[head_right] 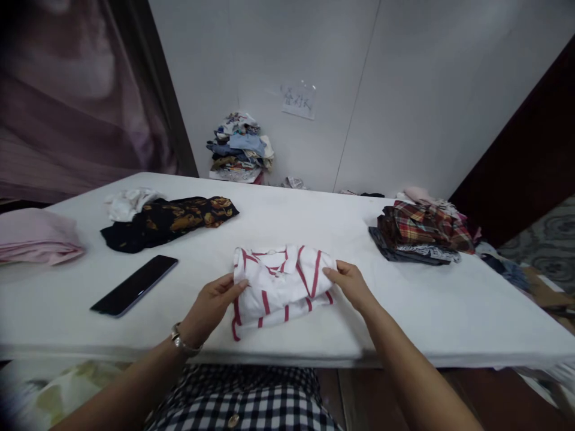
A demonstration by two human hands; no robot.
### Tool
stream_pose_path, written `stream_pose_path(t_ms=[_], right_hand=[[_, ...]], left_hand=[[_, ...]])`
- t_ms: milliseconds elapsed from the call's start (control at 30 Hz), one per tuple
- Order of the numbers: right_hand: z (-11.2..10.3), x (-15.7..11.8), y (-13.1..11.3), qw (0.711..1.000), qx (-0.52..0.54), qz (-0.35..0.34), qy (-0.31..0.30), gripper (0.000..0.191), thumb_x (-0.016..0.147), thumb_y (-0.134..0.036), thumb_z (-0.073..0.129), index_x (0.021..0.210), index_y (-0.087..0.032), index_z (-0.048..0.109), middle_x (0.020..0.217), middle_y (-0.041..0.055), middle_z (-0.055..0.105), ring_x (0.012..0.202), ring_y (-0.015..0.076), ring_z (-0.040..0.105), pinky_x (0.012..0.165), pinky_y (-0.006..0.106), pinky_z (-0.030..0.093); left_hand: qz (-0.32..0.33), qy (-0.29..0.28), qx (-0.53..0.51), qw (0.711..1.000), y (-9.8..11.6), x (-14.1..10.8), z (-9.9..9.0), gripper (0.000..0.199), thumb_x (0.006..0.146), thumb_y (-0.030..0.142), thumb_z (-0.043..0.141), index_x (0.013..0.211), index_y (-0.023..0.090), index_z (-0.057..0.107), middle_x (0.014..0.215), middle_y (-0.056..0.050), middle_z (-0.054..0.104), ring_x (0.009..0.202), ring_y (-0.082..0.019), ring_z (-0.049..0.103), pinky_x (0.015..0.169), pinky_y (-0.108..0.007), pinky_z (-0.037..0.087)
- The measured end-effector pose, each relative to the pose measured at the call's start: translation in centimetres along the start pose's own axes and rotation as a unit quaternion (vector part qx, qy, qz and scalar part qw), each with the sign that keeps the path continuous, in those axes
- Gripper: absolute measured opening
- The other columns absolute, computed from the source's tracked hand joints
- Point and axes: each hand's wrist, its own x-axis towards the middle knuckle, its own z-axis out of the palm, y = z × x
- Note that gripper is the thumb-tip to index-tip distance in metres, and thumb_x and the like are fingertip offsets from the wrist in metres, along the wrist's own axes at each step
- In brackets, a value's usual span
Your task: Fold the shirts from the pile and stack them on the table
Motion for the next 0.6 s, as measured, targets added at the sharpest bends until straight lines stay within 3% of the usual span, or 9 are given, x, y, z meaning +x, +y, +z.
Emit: stream_pose_path(t_ms=[67, 167, 267, 367, 467, 600], right_hand=[[-0.5, -1.2, 1.0, 0.999, -0.020, 0.026, 0.001, 0.034, 0.071, -0.050, 0.064, 0.083, -0.018, 0.064, 0.075, 0.0012, 0.065, 0.070, 0.0188, 0.056, 0.064, 0.028, 0.045], [-0.6, -2.0, 2.9, 0.994, -0.089, 0.055, -0.014, 0.043, 0.071, -0.047, 0.063, 0.102, -0.019, 0.064, 0.082, 0.0028, 0.067, 0.073, 0.0205, 0.058, 0.064, 0.030, 0.047], [-0.5, -2.2, 3.9, 0.983, -0.174, 0.055, -0.002, 0.053, 0.074, -0.044, 0.060, 0.122, -0.021, 0.057, 0.091, 0.0036, 0.067, 0.079, 0.0220, 0.060, 0.070, 0.032, 0.048], [-0.9, -2.8, 3.7, 0.962, -0.263, 0.056, 0.041, 0.065, 0.077, -0.045, 0.056, 0.136, -0.021, 0.046, 0.101, 0.0058, 0.066, 0.084, 0.0228, 0.060, 0.077, 0.035, 0.047], [-0.9, -3.9, 3.2, 0.946, -0.307, 0.063, 0.083, 0.071, 0.081, -0.052, 0.051, 0.142, -0.017, 0.039, 0.107, 0.0103, 0.064, 0.086, 0.0243, 0.061, 0.080, 0.036, 0.047], [0.0, -4.3, 3.3, 0.957, -0.284, 0.036, 0.052, 0.069, 0.081, -0.050, 0.053, 0.141, -0.017, 0.041, 0.118, 0.0121, 0.062, 0.102, 0.0270, 0.059, 0.088, 0.037, 0.046]], left_hand=[[-0.061, -0.030, 0.005, 0.998, -0.8, -0.3, 0.4, 0.032, 0.067, 0.048, 0.068, 0.076, 0.017, 0.064, 0.063, 0.000, 0.062, 0.060, -0.015, 0.056, 0.054, -0.024, 0.044], [-0.165, -0.048, 0.031, 0.985, -2.4, -0.7, 0.6, 0.034, 0.066, 0.049, 0.065, 0.076, 0.017, 0.060, 0.044, 0.006, 0.048, 0.037, -0.011, 0.042, 0.040, -0.024, 0.035], [-0.179, -0.063, 0.094, 0.977, -3.1, -0.7, -0.1, 0.033, 0.067, 0.048, 0.062, 0.080, 0.018, 0.056, 0.042, 0.007, 0.046, 0.036, -0.013, 0.043, 0.040, -0.025, 0.033], [-0.108, -0.018, 0.219, 0.969, -2.9, -0.5, -1.7, 0.043, 0.069, 0.051, 0.061, 0.095, 0.017, 0.056, 0.059, -0.001, 0.061, 0.051, -0.019, 0.057, 0.050, -0.028, 0.039], [-0.048, 0.070, 0.306, 0.948, -2.7, -0.3, -3.1, 0.066, 0.071, 0.059, 0.058, 0.121, 0.016, 0.049, 0.097, -0.010, 0.067, 0.072, -0.024, 0.064, 0.067, -0.033, 0.044], [-0.074, 0.024, 0.249, 0.965, -2.5, 0.6, -2.5, 0.076, 0.070, 0.058, 0.062, 0.130, 0.015, 0.044, 0.111, -0.015, 0.065, 0.086, -0.028, 0.065, 0.076, -0.037, 0.046]])
